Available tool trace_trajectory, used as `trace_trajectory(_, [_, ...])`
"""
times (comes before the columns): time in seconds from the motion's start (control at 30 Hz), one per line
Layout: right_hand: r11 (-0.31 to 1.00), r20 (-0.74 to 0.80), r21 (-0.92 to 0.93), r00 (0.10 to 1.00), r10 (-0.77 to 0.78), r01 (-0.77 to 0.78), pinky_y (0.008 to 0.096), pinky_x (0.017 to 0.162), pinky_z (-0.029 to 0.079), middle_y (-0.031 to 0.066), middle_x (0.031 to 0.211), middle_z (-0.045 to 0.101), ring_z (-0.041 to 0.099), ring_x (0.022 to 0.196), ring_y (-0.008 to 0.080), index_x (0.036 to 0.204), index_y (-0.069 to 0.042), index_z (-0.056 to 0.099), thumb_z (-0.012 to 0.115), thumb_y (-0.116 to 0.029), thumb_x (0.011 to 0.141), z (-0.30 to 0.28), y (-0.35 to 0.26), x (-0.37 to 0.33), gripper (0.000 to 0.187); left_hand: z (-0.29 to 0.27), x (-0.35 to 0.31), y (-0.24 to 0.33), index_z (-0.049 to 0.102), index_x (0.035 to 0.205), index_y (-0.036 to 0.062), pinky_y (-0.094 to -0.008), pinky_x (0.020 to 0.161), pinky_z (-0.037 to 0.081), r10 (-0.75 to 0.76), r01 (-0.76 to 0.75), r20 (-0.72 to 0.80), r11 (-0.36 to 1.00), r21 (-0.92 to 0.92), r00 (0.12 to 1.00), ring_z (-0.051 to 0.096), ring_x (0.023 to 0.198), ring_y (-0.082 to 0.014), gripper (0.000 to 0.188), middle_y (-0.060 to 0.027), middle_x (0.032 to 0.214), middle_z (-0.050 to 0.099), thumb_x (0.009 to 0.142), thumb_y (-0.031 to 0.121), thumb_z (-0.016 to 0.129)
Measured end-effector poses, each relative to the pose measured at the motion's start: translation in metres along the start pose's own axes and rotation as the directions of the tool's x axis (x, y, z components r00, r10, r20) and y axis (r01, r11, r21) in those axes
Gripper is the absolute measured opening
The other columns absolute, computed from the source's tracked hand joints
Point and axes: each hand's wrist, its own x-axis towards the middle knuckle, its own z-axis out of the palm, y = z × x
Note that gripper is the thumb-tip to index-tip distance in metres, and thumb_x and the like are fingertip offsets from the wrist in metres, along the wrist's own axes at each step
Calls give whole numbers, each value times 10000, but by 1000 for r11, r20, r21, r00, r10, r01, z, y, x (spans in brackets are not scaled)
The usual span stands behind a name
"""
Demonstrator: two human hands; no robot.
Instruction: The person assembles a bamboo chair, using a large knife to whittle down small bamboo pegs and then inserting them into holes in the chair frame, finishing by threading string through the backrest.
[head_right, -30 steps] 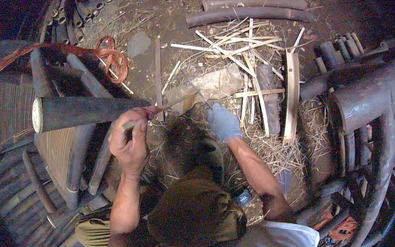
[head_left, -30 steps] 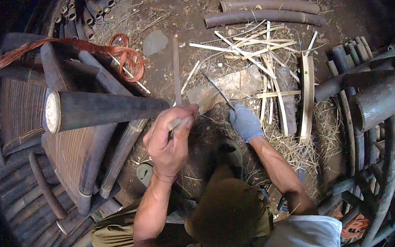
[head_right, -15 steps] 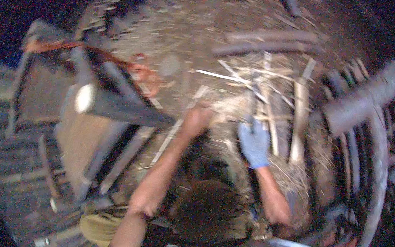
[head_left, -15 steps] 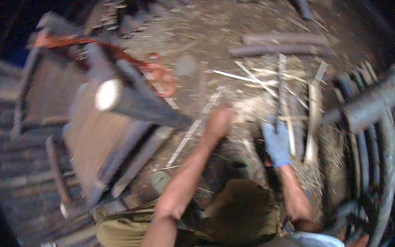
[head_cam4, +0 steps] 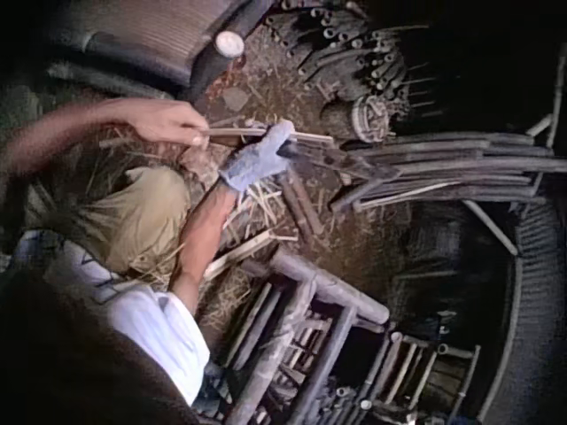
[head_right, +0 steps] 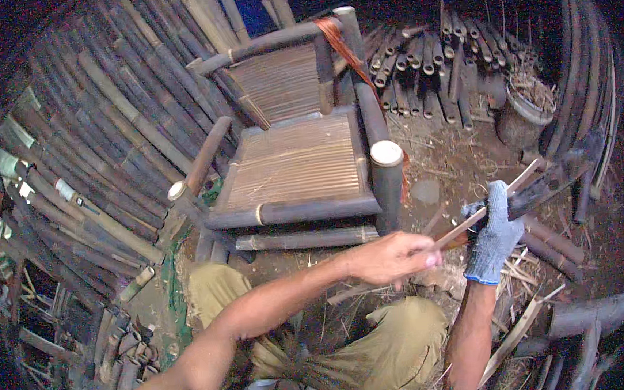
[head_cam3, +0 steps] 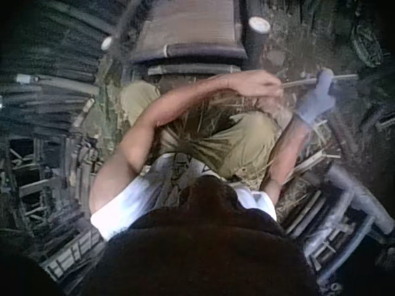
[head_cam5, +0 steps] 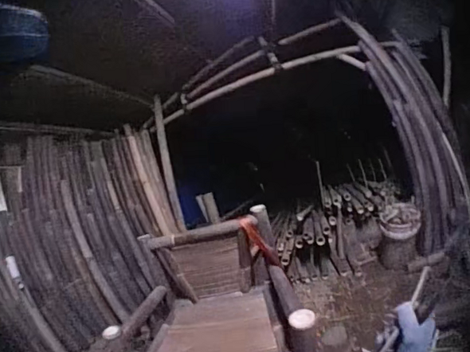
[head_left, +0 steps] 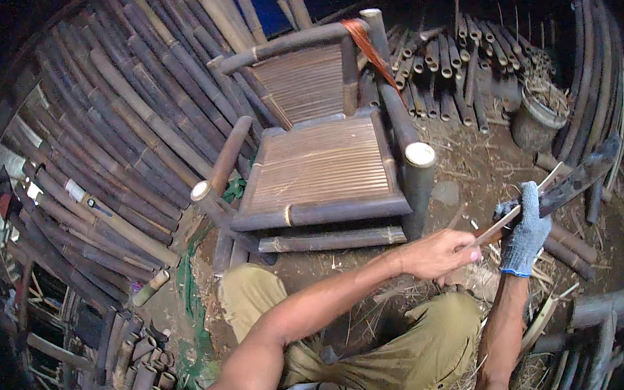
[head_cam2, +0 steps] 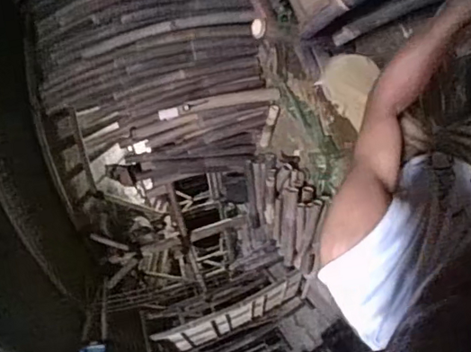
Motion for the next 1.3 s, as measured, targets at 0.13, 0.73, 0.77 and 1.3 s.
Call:
trace_trajectory(0.13, [982, -47, -188, 999, -13, 4, 289, 495, 504, 32, 665, 579, 577, 532, 133, 890, -72, 620, 715, -301, 904, 14, -24, 4, 249, 3, -70, 10, 567, 1248, -17, -280, 573, 540, -181, 168, 32, 814, -555, 983, 580, 666, -100, 343, -25, 793, 549, 1032, 244, 514])
trace_trajectory(0.73, [231, 776, -602, 628, -57, 764, 453, 594, 504, 173, 704, 641, 658, 670, 366, 779, -77, 600, 698, -480, 828, 59, -28, -142, 418, -29, -145, 15, 632, 1015, -38, -287, 621, 452, -130, 121, -698, 991, -64, 704, 537, 674, -121, 169, -70, 787, 565, 978, 116, 576])
trace_trajectory(0.77, [221, 763, -627, 646, -17, 747, 455, 599, 505, 176, 710, 642, 659, 678, 369, 785, -77, 603, 693, -481, 835, 61, -27, -143, 417, -26, -148, 12, 647, 1092, -26, -324, 670, 460, -111, 91, -716, 994, -67, 689, 550, 705, -177, 190, -116, 790, 576, 962, 93, 575])
trace_trajectory(1.3, [162, 352, -904, 904, -243, 396, 491, 674, 513, 239, 780, 649, 648, 773, 448, 876, -27, 625, 558, -455, 960, 7, -45, 20, 441, 18, -234, -16, 528, 1375, 15, -232, 535, 420, -330, 152, -472, 914, -375, 817, 495, 582, -84, 390, -40, 797, 588, 1014, 160, 510])
